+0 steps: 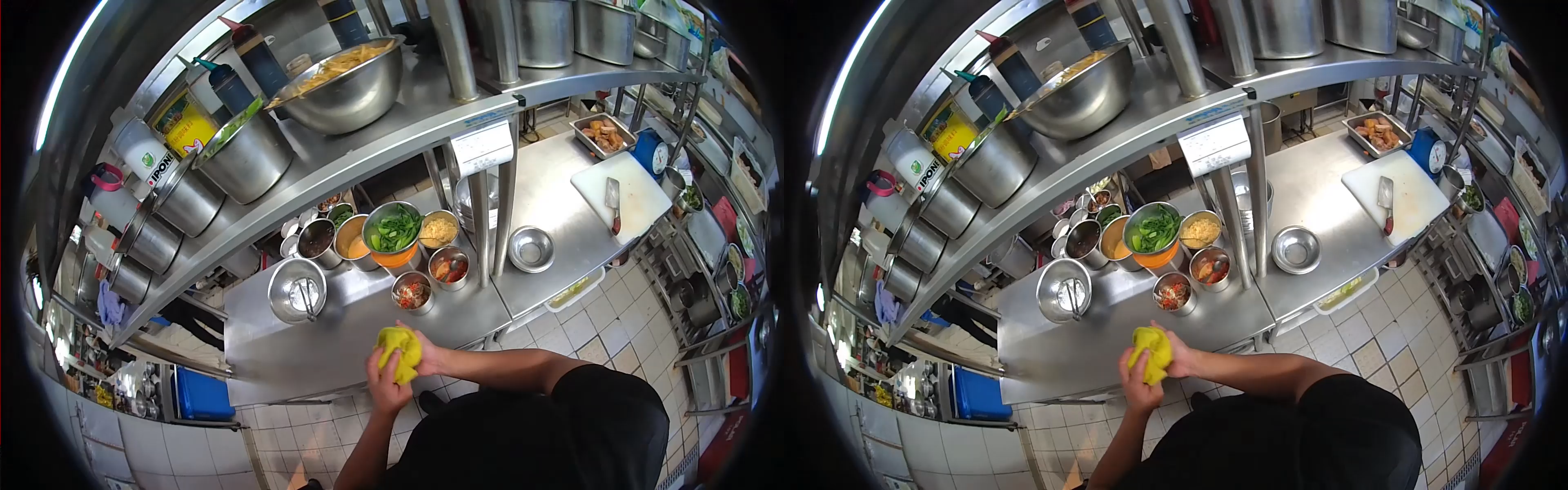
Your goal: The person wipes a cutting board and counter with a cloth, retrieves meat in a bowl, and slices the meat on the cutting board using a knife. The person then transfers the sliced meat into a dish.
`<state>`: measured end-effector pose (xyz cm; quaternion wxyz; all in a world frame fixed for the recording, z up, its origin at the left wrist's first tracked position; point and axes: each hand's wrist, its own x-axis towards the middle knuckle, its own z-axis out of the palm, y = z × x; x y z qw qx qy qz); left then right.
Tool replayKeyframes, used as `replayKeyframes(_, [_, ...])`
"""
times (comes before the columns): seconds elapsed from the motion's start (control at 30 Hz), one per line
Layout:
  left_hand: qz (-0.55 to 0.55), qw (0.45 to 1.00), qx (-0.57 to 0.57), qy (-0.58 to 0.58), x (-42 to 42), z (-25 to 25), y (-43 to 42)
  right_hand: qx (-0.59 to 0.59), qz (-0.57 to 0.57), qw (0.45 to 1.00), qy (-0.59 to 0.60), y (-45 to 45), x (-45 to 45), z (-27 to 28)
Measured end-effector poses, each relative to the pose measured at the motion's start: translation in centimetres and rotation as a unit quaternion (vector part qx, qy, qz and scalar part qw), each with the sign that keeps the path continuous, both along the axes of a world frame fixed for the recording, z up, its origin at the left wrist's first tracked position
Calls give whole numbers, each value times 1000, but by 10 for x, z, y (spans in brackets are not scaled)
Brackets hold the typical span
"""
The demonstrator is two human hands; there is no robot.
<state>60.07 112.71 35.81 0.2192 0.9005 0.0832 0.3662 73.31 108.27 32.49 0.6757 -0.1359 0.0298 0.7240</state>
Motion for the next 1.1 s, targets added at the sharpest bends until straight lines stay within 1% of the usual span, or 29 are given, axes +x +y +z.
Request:
replayKeyframes(0.03, [-5,1000,-3,-6,1,-11,1,-3,-5,1000,-6,19,-4,-24])
replayKeyframes(0.07, [-7,999,-16,-48,3,-30,5,120,46,988,91,43,-12,-56])
replayKeyframes(0.1, [-6,995,-29,-91,5,-48,12,240,100,948,186,58,-17,-72])
replayKeyframes(0.13, [-54,989,-45,-130,4,-62,29,261,116,934,214,52,-17,-54])
replayKeyframes(0.17, [-53,988,-44,-134,5,-70,45,260,118,935,210,50,-16,-36])
replayKeyframes(0.2, [-37,992,-43,-112,6,-78,59,164,57,978,115,49,-16,-21])
replayKeyframes(0.23, [-14,995,-46,-90,4,-86,71,61,0,998,17,48,-16,-7])
replayKeyframes(0.27, [-8,996,-26,-82,2,-89,83,19,-6,1000,-23,50,-19,6])
replayKeyframes(0.3, [5,996,-33,-83,-1,-94,93,12,-3,1000,-20,56,-21,11])
replayKeyframes(0.4, [-35,997,1,-74,-4,-93,119,-4,6,996,-85,65,-29,13])
replayKeyframes(0.47, [-34,997,1,-73,-9,-102,130,-47,-26,984,-170,67,-34,10])
replayKeyframes(0.5, [-41,996,5,-74,-3,-105,135,-52,-48,983,-168,68,-36,9])
replayKeyframes(0.53, [-31,998,-19,-53,-4,-113,140,-89,-7,968,-235,66,-37,8])
replayKeyframes(0.57, [-65,996,-22,-53,-4,-114,144,-130,33,945,-298,63,-35,7])
replayKeyframes(0.6, [-11,1000,-6,19,-8,-110,148,-152,61,923,-347,59,-30,6])
replayKeyframes(0.63, [46,995,15,89,-11,-108,151,-164,34,925,-342,51,-25,3])
replayKeyframes(0.67, [19,996,15,89,-16,-112,154,-159,75,888,-424,43,-21,0])
replayKeyframes(0.7, [54,988,56,137,-22,-118,156,-154,119,843,-502,34,-18,-3])
replayKeyframes(0.73, [91,974,98,184,-23,-122,157,-182,93,847,-491,23,-22,18])
replayKeyframes(0.77, [69,976,101,182,-18,-126,157,-193,75,849,-486,16,-21,14])
replayKeyframes(0.8, [66,970,-35,231,-10,-130,154,-216,90,797,-557,9,-19,5])
replayKeyframes(0.83, [63,943,-169,280,-1,-134,149,-238,107,737,-623,2,-17,-4])
replayKeyframes(0.87, [1,921,-278,272,11,-123,134,-278,65,638,-715,-4,-20,-12])
replayKeyframes(0.9, [-10,900,-308,309,19,-112,113,-285,55,639,-713,-10,-21,-18])
replayKeyframes(0.93, [-139,870,-415,226,27,-128,96,-321,23,703,-634,-16,-21,-10])
replayKeyframes(0.97, [-256,824,-453,222,37,-128,76,-350,-9,759,-549,-22,-18,-6])
replayKeyframes(1.0, [-367,764,-484,216,47,-125,58,-178,-187,838,-480,-25,-7,-53])
replayKeyframes(1.03, [-365,663,-597,268,46,-68,36,-178,-196,837,-479,-41,1,-50])
replayKeyframes(1.1, [-450,629,-544,325,59,-39,30,-320,-249,884,-232,-82,25,-32])
